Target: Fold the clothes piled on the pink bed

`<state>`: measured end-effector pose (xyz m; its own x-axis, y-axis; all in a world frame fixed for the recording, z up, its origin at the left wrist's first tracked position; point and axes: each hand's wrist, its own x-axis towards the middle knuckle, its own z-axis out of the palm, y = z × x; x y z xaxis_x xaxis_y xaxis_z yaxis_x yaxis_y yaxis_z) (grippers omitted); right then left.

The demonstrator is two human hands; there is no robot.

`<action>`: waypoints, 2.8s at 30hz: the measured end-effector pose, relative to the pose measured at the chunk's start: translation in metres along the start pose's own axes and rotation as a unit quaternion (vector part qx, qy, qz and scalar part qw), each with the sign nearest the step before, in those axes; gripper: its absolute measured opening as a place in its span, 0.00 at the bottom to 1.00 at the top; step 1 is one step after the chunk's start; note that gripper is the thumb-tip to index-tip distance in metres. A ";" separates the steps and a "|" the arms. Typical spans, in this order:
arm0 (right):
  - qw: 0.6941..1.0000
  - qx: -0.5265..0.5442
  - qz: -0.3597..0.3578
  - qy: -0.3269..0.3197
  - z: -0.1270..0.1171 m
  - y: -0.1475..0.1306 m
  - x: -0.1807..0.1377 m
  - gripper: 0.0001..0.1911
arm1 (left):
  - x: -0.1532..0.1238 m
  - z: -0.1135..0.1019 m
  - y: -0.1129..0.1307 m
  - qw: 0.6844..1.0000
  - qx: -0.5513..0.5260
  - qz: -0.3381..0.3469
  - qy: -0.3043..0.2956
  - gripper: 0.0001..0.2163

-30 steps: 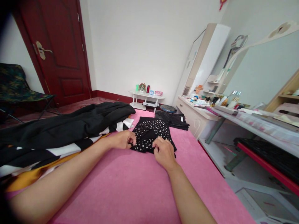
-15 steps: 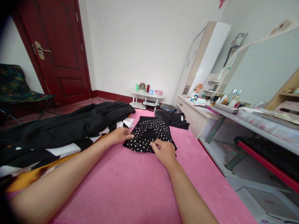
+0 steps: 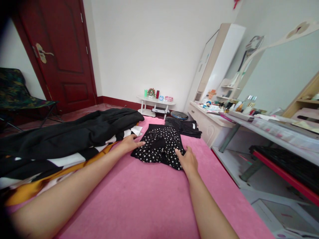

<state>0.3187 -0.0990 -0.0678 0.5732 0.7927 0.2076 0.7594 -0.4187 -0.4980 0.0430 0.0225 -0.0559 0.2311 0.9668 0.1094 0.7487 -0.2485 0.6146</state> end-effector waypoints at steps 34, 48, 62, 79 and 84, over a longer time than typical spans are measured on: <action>0.956 -0.241 -0.097 -0.134 -0.022 -0.099 0.016 0.27 | -0.042 0.045 0.071 0.893 -0.392 0.184 -0.119 0.16; 0.960 -0.217 -0.173 -0.036 -0.061 -0.048 0.081 0.24 | 0.038 0.039 0.004 0.984 0.031 0.098 0.148 0.16; 0.898 -0.349 -0.258 0.070 -0.064 -0.051 0.266 0.38 | 0.045 0.044 0.006 0.987 0.048 0.097 0.119 0.14; 0.972 -0.190 -0.126 0.047 0.067 -0.104 0.203 0.51 | 0.044 0.047 0.006 0.983 0.086 0.117 0.108 0.13; 0.985 -0.118 -0.086 0.087 0.046 -0.102 0.219 0.24 | 0.044 0.046 0.004 0.984 0.077 0.120 0.103 0.11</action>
<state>0.3526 0.1371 -0.0101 0.4585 0.7814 0.4233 0.8885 -0.3923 -0.2380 0.0849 0.0613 -0.0843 0.2945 0.8668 0.4025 0.7767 -0.4625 0.4276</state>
